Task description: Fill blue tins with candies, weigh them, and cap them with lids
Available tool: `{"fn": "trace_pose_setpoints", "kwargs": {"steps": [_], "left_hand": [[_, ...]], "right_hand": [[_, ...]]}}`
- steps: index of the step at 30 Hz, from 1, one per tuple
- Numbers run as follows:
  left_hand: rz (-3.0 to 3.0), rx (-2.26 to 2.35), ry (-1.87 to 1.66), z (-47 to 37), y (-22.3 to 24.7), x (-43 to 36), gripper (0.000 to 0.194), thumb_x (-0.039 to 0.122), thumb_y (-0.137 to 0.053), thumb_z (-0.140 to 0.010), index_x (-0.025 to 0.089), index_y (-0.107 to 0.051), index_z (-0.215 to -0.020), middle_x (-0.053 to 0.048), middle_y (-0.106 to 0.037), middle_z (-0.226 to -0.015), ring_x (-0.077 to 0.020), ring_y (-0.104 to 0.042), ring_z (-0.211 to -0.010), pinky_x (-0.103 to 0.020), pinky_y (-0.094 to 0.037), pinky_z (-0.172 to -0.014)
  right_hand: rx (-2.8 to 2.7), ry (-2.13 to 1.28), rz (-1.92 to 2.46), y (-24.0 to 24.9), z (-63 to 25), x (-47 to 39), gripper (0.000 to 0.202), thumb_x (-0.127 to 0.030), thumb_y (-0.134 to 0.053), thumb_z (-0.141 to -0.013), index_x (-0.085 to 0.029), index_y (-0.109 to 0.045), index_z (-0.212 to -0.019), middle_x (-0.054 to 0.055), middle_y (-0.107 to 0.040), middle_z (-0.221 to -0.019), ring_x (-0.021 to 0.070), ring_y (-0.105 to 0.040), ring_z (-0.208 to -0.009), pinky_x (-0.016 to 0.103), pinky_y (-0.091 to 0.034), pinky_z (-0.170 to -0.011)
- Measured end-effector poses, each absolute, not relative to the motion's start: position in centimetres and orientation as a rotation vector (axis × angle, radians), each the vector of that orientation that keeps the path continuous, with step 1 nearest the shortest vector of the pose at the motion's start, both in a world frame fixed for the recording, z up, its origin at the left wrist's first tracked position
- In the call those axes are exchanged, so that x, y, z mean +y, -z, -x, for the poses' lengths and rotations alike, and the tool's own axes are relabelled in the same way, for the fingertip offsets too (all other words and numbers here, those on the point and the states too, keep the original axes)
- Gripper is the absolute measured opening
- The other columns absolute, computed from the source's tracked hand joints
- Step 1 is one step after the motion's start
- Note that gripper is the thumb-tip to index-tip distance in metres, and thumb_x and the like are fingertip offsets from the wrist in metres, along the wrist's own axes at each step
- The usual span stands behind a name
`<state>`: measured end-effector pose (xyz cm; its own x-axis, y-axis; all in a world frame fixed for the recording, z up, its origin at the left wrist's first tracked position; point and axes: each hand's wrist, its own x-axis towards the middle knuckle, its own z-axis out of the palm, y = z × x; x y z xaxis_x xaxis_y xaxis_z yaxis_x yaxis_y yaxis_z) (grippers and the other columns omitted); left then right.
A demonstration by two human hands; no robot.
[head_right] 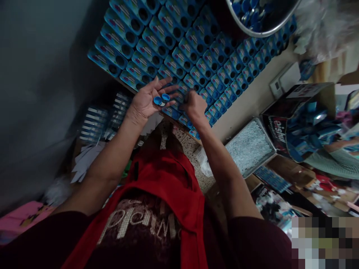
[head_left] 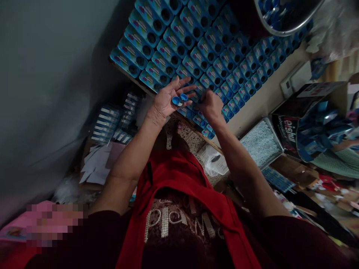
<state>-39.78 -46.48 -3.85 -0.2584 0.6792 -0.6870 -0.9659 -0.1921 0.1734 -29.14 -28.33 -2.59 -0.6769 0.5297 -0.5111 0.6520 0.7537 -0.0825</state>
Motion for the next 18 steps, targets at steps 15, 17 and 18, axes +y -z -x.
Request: {"fn": "trace_pose_setpoints", "kwargs": {"steps": [15,17,18], "left_hand": [[0.553,0.856,-1.656,38.8,5.0,-43.8,0.045,0.044,-0.05,-0.128,0.017,-0.082,-0.146,-0.008,-0.092,-0.116,-0.0222,-0.091,-0.101,-0.031,-0.076,-0.089],[0.557,0.867,-1.654,38.6,5.0,-43.6,0.044,0.044,-0.053,-0.127,0.018,-0.082,-0.147,-0.009,-0.092,-0.118,-0.0241,-0.091,-0.109,-0.033,-0.076,-0.095],[0.555,0.865,-1.651,38.6,4.9,-43.8,0.044,0.045,-0.054,-0.127,0.018,-0.082,-0.148,-0.009,-0.092,-0.121,-0.0254,-0.091,-0.114,-0.035,-0.076,-0.099]], "right_hand": [[2.646,1.362,-0.639,1.7,29.4,-29.2,0.014,-0.028,-0.083,-0.1,-0.025,-0.093,-0.109,0.004,-0.084,-0.104,0.0243,-0.08,-0.098,0.038,-0.065,-0.094],[2.601,1.514,-0.804,2.6,28.7,-28.2,0.012,-0.03,-0.081,-0.1,-0.024,-0.091,-0.104,0.003,-0.084,-0.096,0.0233,-0.08,-0.091,0.038,-0.066,-0.089],[2.591,1.543,-0.889,2.9,28.3,-27.6,0.012,-0.03,-0.079,-0.1,-0.024,-0.089,-0.103,0.002,-0.084,-0.093,0.0224,-0.079,-0.087,0.037,-0.066,-0.086]]}}
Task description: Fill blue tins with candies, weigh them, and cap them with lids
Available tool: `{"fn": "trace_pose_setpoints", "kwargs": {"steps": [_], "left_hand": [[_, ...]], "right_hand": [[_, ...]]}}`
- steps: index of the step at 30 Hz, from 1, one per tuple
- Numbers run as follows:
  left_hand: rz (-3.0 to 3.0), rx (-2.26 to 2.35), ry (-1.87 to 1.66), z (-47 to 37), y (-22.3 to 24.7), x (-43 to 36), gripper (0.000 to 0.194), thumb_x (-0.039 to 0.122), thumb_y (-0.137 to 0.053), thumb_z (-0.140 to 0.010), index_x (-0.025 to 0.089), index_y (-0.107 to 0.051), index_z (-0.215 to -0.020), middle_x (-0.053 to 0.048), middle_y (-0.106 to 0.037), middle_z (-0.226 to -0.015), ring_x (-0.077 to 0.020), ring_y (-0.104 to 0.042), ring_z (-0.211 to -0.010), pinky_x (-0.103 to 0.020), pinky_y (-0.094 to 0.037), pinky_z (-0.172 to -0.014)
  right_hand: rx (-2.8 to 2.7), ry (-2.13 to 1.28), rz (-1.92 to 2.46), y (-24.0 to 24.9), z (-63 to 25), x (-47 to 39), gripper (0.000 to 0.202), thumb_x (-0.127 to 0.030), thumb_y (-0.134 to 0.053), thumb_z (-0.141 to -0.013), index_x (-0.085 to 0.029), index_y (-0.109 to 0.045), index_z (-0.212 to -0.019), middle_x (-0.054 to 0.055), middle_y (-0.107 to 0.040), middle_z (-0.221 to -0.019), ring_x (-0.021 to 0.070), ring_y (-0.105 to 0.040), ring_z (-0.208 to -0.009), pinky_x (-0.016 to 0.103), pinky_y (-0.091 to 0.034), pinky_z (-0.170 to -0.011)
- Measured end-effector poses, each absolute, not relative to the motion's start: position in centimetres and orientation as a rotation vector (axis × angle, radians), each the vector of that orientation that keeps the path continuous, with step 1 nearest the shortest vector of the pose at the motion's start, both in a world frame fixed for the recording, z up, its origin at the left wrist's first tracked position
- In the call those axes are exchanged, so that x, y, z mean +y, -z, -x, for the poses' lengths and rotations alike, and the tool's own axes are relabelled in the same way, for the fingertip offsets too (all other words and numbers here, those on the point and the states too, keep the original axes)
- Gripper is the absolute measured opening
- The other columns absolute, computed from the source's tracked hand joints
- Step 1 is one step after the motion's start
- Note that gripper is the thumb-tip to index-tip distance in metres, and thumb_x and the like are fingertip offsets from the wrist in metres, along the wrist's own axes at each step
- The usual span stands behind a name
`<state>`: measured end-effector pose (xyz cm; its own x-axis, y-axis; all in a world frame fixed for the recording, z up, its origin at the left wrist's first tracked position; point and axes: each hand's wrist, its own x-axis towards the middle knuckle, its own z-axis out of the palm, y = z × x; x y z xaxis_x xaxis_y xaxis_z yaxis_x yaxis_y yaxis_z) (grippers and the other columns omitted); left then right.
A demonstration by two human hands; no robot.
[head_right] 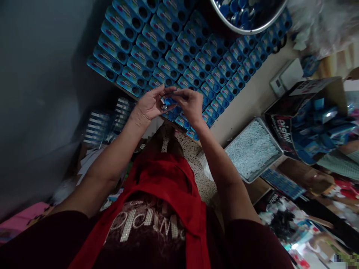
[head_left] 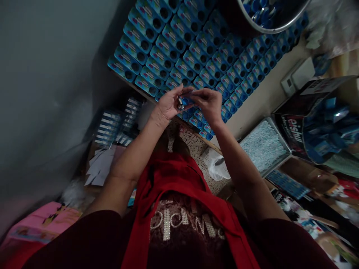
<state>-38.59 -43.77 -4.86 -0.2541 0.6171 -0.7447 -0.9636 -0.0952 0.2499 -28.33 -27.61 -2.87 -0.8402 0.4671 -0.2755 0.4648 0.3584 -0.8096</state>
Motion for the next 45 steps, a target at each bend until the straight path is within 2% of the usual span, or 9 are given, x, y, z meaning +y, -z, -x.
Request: {"fn": "trace_pose_setpoints", "kwargs": {"steps": [3,6,11,15,21,27,32,36,45], "left_hand": [[0.554,0.844,-1.653,38.9,4.3,-44.6,0.046,0.047,-0.054,-0.127,0.019,-0.08,-0.152,-0.011,-0.091,-0.13,-0.0283,-0.09,-0.124,-0.037,-0.075,-0.104],[0.574,0.835,-1.668,39.6,3.8,-45.4,0.049,0.053,-0.058,-0.125,0.022,-0.077,-0.157,-0.011,-0.092,-0.13,-0.0285,-0.089,-0.127,-0.036,-0.075,-0.106],[0.589,0.765,-1.69,40.4,3.8,-45.3,0.058,0.063,-0.061,-0.124,0.023,-0.071,-0.164,-0.012,-0.091,-0.132,-0.0294,-0.09,-0.125,-0.041,-0.075,-0.108],[0.593,0.74,-1.69,40.3,4.5,-44.8,0.056,0.061,-0.054,-0.127,0.023,-0.073,-0.162,-0.012,-0.091,-0.134,-0.0289,-0.089,-0.126,-0.039,-0.075,-0.106],[0.612,0.782,-1.691,39.4,4.1,-44.5,0.05,0.057,-0.06,-0.125,0.023,-0.075,-0.159,-0.014,-0.09,-0.139,-0.0258,-0.09,-0.117,-0.032,-0.074,-0.099],[0.631,0.878,-1.671,38.9,2.0,-44.7,0.046,0.044,-0.047,-0.129,0.018,-0.073,-0.156,-0.013,-0.092,-0.126,-0.0215,-0.091,-0.099,-0.029,-0.073,-0.086],[0.628,0.861,-1.626,38.0,3.6,-44.2,0.048,0.052,-0.049,-0.128,0.019,-0.08,-0.146,-0.011,-0.091,-0.106,-0.0249,-0.09,-0.094,-0.034,-0.074,-0.088],[0.669,0.809,-1.634,36.8,5.3,-43.3,0.054,0.059,-0.046,-0.129,0.021,-0.084,-0.135,-0.007,-0.088,-0.091,-0.025,-0.089,-0.085,-0.032,-0.073,-0.08],[0.72,0.702,-1.49,35.3,4.1,-43.5,0.055,0.055,-0.049,-0.129,0.016,-0.087,-0.123,-0.013,-0.09,-0.095,-0.025,-0.089,-0.082,-0.036,-0.075,-0.086]], "right_hand": [[-2.645,-1.335,1.056,2.7,27.4,-26.5,0.015,-0.018,-0.075,-0.094,-0.022,-0.086,-0.103,0.002,-0.083,-0.09,0.0214,-0.077,-0.082,0.037,-0.065,-0.085],[-2.969,-0.982,1.109,1.8,27.2,-26.7,0.022,-0.01,-0.073,-0.088,-0.022,-0.086,-0.102,0.006,-0.086,-0.1,0.0263,-0.081,-0.096,0.041,-0.065,-0.096],[-3.255,-0.553,1.172,2.1,28.5,-27.1,0.012,-0.022,-0.082,-0.091,-0.025,-0.081,-0.102,0.012,-0.086,-0.12,0.0364,-0.078,-0.112,0.049,-0.062,-0.1],[-3.327,-0.587,1.123,3.5,29.4,-26.0,0.012,-0.028,-0.08,-0.094,-0.028,-0.078,-0.106,0.01,-0.085,-0.109,0.0382,-0.075,-0.11,0.049,-0.06,-0.097],[-3.372,-0.6,1.127,3.4,30.1,-25.4,0.028,-0.029,-0.089,-0.086,-0.029,-0.079,-0.112,0.011,-0.087,-0.113,0.04,-0.076,-0.111,0.047,-0.059,-0.092],[-3.4,-0.665,1.139,0.5,30.7,-26.4,0.02,-0.023,-0.085,-0.094,-0.026,-0.084,-0.113,0.011,-0.088,-0.121,0.0343,-0.078,-0.116,0.039,-0.056,-0.092],[-3.169,-1.001,0.625,-0.9,29.9,-27.7,0.028,-0.023,-0.066,-0.109,-0.024,-0.087,-0.127,0.01,-0.083,-0.126,0.0273,-0.075,-0.112,0.035,-0.056,-0.096],[-3.144,-1.345,0.246,-0.5,29.0,-28.9,0.039,-0.016,-0.075,-0.098,-0.024,-0.087,-0.134,0.011,-0.08,-0.135,0.0271,-0.074,-0.117,0.035,-0.058,-0.102],[-3.026,-1.218,0.754,-0.5,26.3,-27.8,0.032,-0.013,-0.067,-0.097,-0.022,-0.092,-0.117,0.009,-0.086,-0.11,0.0252,-0.078,-0.1,0.036,-0.06,-0.097]]}}
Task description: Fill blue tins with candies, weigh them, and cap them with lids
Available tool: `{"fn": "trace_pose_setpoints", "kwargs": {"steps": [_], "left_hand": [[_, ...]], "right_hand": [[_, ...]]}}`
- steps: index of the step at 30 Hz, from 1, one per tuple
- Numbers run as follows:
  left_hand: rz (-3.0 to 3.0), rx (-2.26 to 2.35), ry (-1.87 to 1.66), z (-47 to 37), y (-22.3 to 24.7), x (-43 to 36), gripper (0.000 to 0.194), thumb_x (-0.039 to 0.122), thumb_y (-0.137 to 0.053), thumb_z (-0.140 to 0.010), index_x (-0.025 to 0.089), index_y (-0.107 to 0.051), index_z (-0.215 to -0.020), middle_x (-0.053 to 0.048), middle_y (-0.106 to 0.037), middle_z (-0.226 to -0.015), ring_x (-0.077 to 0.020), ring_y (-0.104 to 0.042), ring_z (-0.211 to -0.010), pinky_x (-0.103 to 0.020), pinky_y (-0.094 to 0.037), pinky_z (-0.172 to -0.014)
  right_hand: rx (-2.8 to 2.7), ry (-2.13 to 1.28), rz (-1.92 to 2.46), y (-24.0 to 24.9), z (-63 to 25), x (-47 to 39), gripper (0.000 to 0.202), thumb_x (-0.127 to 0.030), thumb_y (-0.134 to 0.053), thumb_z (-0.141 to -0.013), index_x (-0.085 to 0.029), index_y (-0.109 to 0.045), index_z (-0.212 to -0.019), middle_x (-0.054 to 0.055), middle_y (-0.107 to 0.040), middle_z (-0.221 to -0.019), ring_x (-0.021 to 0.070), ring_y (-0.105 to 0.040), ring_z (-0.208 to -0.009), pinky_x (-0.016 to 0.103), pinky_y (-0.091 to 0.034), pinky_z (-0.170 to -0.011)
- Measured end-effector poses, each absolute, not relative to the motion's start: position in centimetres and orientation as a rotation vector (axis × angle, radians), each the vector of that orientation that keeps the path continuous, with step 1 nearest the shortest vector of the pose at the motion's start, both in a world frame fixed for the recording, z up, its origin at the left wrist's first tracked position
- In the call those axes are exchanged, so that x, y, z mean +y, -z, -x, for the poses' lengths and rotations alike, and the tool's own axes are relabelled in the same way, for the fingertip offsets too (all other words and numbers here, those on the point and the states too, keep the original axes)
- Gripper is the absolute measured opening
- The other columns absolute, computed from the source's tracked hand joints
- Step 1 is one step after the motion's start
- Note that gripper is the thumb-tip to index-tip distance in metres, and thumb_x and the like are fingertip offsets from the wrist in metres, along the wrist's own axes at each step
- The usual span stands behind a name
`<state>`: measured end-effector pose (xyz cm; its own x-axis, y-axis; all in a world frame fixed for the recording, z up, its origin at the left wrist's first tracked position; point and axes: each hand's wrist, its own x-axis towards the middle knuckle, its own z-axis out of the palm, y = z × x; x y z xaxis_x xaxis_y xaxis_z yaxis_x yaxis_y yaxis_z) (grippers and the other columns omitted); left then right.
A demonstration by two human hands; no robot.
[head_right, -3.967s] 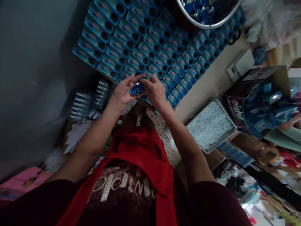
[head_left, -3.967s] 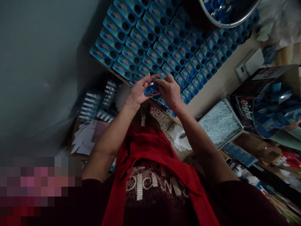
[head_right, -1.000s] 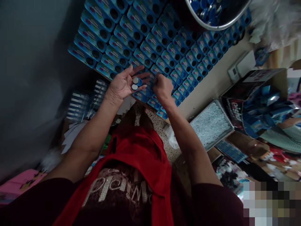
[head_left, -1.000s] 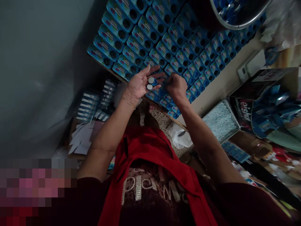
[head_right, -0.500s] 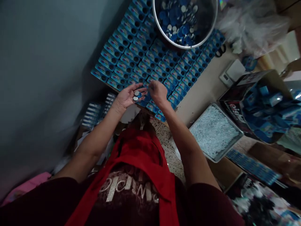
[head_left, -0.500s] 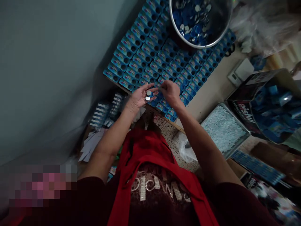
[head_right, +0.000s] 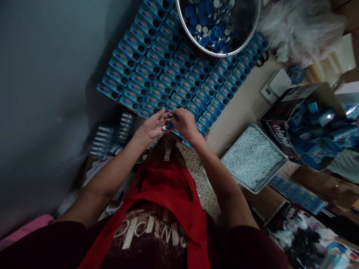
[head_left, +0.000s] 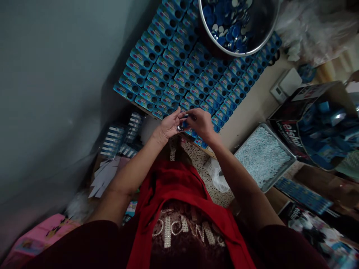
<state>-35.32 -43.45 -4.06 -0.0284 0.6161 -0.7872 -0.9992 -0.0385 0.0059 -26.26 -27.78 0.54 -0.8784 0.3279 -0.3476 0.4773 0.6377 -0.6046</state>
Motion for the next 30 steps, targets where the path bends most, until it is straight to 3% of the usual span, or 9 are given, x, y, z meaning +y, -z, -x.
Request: {"fn": "trace_pose_setpoints", "kwargs": {"steps": [5,8,14,20,23,27,30], "left_hand": [[0.688,0.741,-1.574,36.9,2.8,-43.8,0.047,0.049,-0.055,-0.128,0.013,-0.084,-0.136,-0.019,-0.092,-0.12,-0.026,-0.092,-0.096,-0.034,-0.074,-0.086],[0.678,0.789,-1.626,38.3,2.8,-43.8,0.045,0.045,-0.051,-0.129,0.014,-0.081,-0.143,-0.016,-0.092,-0.122,-0.0234,-0.092,-0.097,-0.032,-0.073,-0.086],[0.652,0.759,-1.679,39.8,3.9,-43.5,0.051,0.054,-0.058,-0.126,0.02,-0.071,-0.161,-0.015,-0.092,-0.131,-0.0247,-0.092,-0.108,-0.033,-0.074,-0.098],[0.654,0.793,-1.708,40.0,3.9,-43.2,0.045,0.049,-0.053,-0.128,0.02,-0.076,-0.154,-0.013,-0.092,-0.128,-0.025,-0.092,-0.114,-0.033,-0.073,-0.099],[0.686,0.813,-1.677,39.9,3.4,-43.3,0.044,0.047,-0.052,-0.128,0.018,-0.078,-0.15,-0.014,-0.092,-0.124,-0.0245,-0.092,-0.107,-0.032,-0.072,-0.094],[0.67,0.78,-1.649,39.4,3.7,-43.4,0.044,0.046,-0.053,-0.128,0.019,-0.078,-0.152,-0.011,-0.092,-0.114,-0.0218,-0.091,-0.092,-0.029,-0.071,-0.081],[0.654,0.76,-1.636,38.7,4.1,-43.1,0.044,0.046,-0.054,-0.128,0.019,-0.078,-0.153,-0.01,-0.092,-0.11,-0.0188,-0.087,-0.079,-0.026,-0.069,-0.071]], "right_hand": [[2.603,1.079,-1.141,0.3,26.3,-25.1,0.021,-0.022,-0.071,-0.094,-0.02,-0.09,-0.104,0.009,-0.088,-0.106,0.0274,-0.081,-0.101,0.039,-0.063,-0.098],[2.549,0.988,-1.08,1.1,28.1,-24.8,0.023,-0.022,-0.073,-0.091,-0.021,-0.09,-0.107,0.008,-0.09,-0.106,0.0288,-0.083,-0.103,0.04,-0.063,-0.097],[2.513,0.518,-1.005,2.6,31.3,-24.5,0.013,-0.022,-0.082,-0.086,-0.025,-0.083,-0.099,0.012,-0.09,-0.114,0.0394,-0.081,-0.115,0.046,-0.062,-0.095],[2.438,0.389,-0.884,2.3,33.2,-22.8,0.027,-0.023,-0.093,-0.083,-0.028,-0.08,-0.107,0.011,-0.088,-0.118,0.0411,-0.08,-0.116,0.046,-0.061,-0.093],[2.498,0.447,-0.805,0.7,32.8,-23.7,0.026,-0.023,-0.089,-0.091,-0.027,-0.083,-0.117,0.012,-0.087,-0.123,0.0385,-0.079,-0.12,0.044,-0.059,-0.098],[2.691,0.813,-0.668,-0.7,30.5,-27.4,0.026,-0.025,-0.068,-0.112,-0.027,-0.086,-0.13,0.011,-0.082,-0.128,0.0276,-0.078,-0.115,0.037,-0.058,-0.099],[2.658,1.056,-0.596,-0.3,28.6,-30.1,0.028,-0.018,-0.068,-0.108,-0.027,-0.09,-0.123,0.01,-0.08,-0.126,0.0247,-0.077,-0.111,0.034,-0.059,-0.099]]}}
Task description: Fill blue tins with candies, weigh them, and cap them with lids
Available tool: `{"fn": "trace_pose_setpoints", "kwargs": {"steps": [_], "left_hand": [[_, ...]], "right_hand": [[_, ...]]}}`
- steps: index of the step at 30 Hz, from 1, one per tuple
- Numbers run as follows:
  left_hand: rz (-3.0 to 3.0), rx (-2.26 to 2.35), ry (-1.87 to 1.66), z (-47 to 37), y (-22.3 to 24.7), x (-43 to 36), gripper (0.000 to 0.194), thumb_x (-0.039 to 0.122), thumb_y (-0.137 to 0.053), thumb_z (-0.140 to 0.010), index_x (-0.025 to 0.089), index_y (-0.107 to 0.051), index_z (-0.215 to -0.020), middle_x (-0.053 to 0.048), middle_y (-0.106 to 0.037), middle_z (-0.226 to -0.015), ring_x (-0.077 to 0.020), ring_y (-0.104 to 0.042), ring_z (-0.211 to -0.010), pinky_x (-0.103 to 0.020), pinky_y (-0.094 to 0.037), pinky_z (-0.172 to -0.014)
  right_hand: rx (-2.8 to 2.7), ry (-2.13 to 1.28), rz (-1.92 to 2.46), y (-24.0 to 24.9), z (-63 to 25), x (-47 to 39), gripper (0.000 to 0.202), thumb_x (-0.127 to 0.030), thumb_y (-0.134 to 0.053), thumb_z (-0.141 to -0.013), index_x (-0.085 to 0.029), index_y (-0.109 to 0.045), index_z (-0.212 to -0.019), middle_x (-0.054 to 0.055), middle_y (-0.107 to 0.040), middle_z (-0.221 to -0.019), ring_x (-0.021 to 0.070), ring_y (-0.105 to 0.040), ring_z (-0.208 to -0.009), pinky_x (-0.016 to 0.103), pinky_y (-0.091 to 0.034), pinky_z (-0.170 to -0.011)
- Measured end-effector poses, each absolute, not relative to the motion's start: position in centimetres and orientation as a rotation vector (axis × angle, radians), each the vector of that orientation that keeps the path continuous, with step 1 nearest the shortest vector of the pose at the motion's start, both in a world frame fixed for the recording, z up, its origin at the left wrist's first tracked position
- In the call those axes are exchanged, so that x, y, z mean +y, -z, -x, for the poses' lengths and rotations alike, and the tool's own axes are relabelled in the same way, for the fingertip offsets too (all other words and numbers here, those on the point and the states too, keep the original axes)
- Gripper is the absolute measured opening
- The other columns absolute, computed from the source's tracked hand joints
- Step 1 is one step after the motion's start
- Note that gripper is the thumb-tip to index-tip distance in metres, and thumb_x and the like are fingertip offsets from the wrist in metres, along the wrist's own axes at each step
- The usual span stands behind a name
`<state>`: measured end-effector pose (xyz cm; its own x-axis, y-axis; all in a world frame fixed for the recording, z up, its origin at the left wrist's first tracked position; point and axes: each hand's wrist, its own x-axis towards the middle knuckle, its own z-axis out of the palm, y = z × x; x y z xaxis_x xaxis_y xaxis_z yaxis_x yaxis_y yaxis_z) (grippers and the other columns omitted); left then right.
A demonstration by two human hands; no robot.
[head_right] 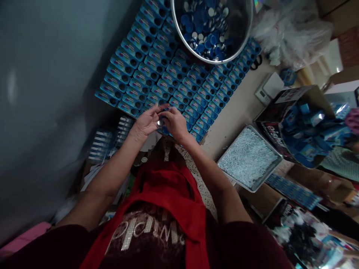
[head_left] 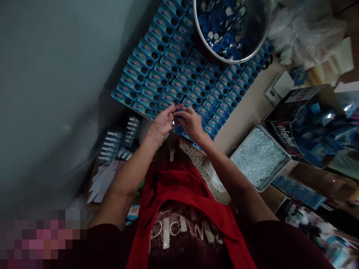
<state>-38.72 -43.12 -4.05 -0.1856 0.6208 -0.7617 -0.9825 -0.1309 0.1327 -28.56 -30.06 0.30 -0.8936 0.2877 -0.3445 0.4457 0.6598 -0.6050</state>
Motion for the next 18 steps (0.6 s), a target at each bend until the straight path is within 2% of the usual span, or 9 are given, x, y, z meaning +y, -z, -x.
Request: {"fn": "trace_pose_setpoints", "kwargs": {"steps": [3,7,13,18], "left_hand": [[0.662,0.737,-1.602,37.8,4.0,-42.8,0.044,0.045,-0.054,-0.128,0.016,-0.077,-0.151,-0.014,-0.092,-0.114,-0.0221,-0.09,-0.085,-0.028,-0.07,-0.075],[0.687,0.778,-1.586,37.3,3.4,-42.6,0.046,0.046,-0.057,-0.127,0.014,-0.078,-0.151,-0.019,-0.091,-0.128,-0.0271,-0.092,-0.105,-0.034,-0.073,-0.092],[0.646,0.873,-1.692,39.0,2.8,-41.9,0.043,0.045,-0.055,-0.127,0.016,-0.078,-0.151,-0.017,-0.088,-0.142,-0.0287,-0.088,-0.128,-0.04,-0.069,-0.114],[0.597,0.849,-1.745,40.0,3.4,-41.2,0.043,0.046,-0.054,-0.127,0.018,-0.078,-0.149,-0.015,-0.089,-0.14,-0.0297,-0.085,-0.138,-0.043,-0.067,-0.122]], "right_hand": [[2.636,1.215,-0.748,0.8,27.0,-30.3,0.027,-0.01,-0.065,-0.099,-0.024,-0.087,-0.108,0.008,-0.082,-0.113,0.0232,-0.075,-0.102,0.034,-0.06,-0.097],[2.673,1.168,-1.129,2.2,27.0,-26.4,0.022,-0.012,-0.066,-0.091,-0.022,-0.083,-0.101,0.005,-0.083,-0.099,0.0237,-0.074,-0.092,0.036,-0.062,-0.093],[2.672,0.674,-0.965,3.2,30.9,-21.3,0.027,-0.012,-0.07,-0.091,-0.019,-0.091,-0.108,0.011,-0.089,-0.112,0.0322,-0.081,-0.113,0.043,-0.061,-0.105],[2.571,0.392,-0.842,2.7,33.0,-21.3,0.027,-0.016,-0.075,-0.095,-0.022,-0.09,-0.116,0.013,-0.088,-0.128,0.0378,-0.08,-0.122,0.045,-0.062,-0.101]]}}
